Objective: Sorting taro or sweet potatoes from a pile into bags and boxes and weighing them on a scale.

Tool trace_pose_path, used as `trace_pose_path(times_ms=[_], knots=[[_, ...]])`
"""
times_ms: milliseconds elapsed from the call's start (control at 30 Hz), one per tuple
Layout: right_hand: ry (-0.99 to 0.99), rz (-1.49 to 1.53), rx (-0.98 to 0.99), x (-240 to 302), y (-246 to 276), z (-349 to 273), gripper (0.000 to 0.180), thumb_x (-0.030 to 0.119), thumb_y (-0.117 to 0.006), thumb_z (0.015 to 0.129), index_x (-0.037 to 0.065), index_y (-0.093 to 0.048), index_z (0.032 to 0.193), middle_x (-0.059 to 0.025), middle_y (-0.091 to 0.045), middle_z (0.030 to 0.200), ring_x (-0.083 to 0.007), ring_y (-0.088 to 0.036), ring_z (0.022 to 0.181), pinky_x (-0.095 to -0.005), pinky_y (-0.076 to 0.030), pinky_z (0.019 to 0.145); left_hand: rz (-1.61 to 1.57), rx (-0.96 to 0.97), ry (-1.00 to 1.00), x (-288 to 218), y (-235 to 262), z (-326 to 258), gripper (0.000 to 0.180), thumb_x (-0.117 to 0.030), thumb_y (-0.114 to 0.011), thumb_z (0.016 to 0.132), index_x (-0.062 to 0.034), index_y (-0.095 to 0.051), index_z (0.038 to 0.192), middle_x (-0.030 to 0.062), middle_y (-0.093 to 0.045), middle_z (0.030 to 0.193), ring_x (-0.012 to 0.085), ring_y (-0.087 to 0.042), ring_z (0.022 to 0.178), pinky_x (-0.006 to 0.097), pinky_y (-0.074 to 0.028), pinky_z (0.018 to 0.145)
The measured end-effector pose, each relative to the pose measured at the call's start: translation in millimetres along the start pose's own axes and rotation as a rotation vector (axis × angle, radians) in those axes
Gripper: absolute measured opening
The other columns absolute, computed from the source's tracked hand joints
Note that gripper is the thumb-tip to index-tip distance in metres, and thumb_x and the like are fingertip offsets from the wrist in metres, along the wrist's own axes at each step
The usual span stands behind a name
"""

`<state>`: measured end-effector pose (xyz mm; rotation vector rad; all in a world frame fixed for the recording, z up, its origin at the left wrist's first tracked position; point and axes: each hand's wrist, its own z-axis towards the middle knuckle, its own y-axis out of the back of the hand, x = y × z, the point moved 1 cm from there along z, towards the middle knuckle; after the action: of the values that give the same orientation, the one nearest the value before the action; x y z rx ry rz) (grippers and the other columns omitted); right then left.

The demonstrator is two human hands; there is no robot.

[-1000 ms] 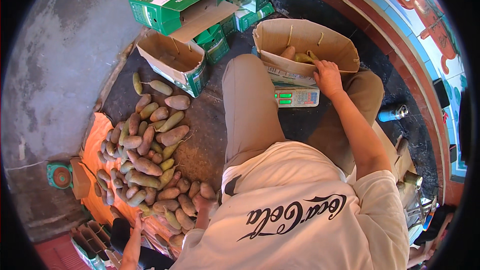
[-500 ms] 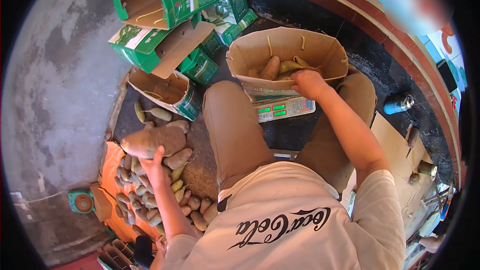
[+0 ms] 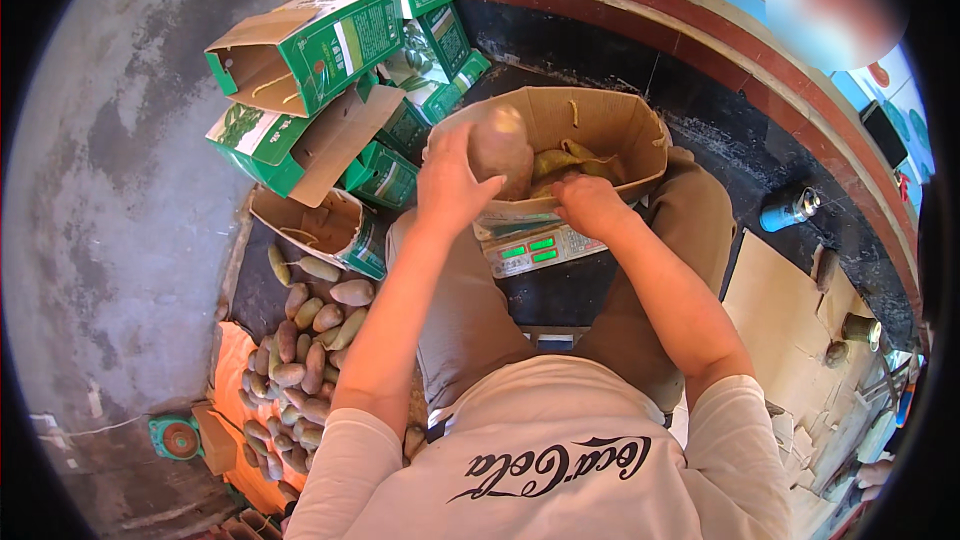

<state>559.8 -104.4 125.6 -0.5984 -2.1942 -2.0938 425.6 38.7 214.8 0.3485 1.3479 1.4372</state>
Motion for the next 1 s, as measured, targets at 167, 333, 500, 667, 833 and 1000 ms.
trace_pose_path(times_ms=[167,333,500,667,833,1000], knots=[[-0.028,-0.048,0.011,-4,0,2,0.016,0.015,-0.057,0.078,0.007,-0.061,0.09,-0.0111,-0.063,0.089,-0.0285,-0.06,0.087,-0.0377,-0.049,0.075,-0.025,-0.091,-0.032,18,21,-27,0.055,-0.009,-0.071,0.067,-0.0026,-0.048,0.117,0.0174,-0.054,0.112,0.0344,-0.05,0.105,0.039,-0.041,0.09],[0.035,-0.074,-0.015,-5,-12,-1,0.016,0.007,-0.052,0.075,0.007,-0.061,0.089,-0.0108,-0.063,0.086,-0.0284,-0.061,0.084,-0.0377,-0.049,0.072,0.057,-0.239,0.142,80,64,-134,0.034,-0.004,-0.066,0.07,-0.0002,-0.056,0.102,0.0192,-0.056,0.103,0.0362,-0.052,0.097,0.04,-0.043,0.086],[0.049,-0.06,-0.093,0,-7,1,0.013,0.006,-0.052,0.075,0.007,-0.059,0.086,-0.0111,-0.062,0.084,-0.0278,-0.061,0.083,-0.0383,-0.048,0.072,0.306,0.064,0.399,128,42,-337,0.026,-0.01,-0.064,0.071,-0.0007,-0.058,0.095,0.0182,-0.058,0.09,0.0369,-0.054,0.088,0.044,-0.044,0.078],[0.067,-0.03,-0.118,1,-10,-1,0.011,0.012,-0.056,0.077,0.008,-0.058,0.087,-0.0109,-0.062,0.084,-0.028,-0.06,0.084,-0.0395,-0.047,0.072,0.28,0.664,0.808,139,-14,-519,0.024,-0.021,-0.056,0.078,-0.0076,-0.061,0.097,0.0171,-0.057,0.099,0.0329,-0.054,0.098,0.046,-0.042,0.084],[0.085,0.001,-0.152,-4,-12,-4,0.015,0.018,-0.059,0.078,0.007,-0.057,0.089,-0.0112,-0.061,0.083,-0.0287,-0.059,0.084,-0.0399,-0.046,0.073,0.273,0.663,0.877,133,-38,-555,0.024,-0.022,-0.056,0.078,-0.0085,-0.061,0.098,0.0162,-0.057,0.101,0.032,-0.053,0.1,0.047,-0.041,0.085],[0.031,-0.018,-0.113,0,-7,-7,0.013,0.017,-0.058,0.079,0.008,-0.055,0.088,-0.0128,-0.061,0.083,-0.0317,-0.059,0.083,-0.0414,-0.046,0.072,0.272,0.673,0.95,119,-56,-582,0.024,-0.023,-0.055,0.079,-0.0095,-0.061,0.098,0.0153,-0.056,0.104,0.0311,-0.052,0.102,0.048,-0.04,0.085]])
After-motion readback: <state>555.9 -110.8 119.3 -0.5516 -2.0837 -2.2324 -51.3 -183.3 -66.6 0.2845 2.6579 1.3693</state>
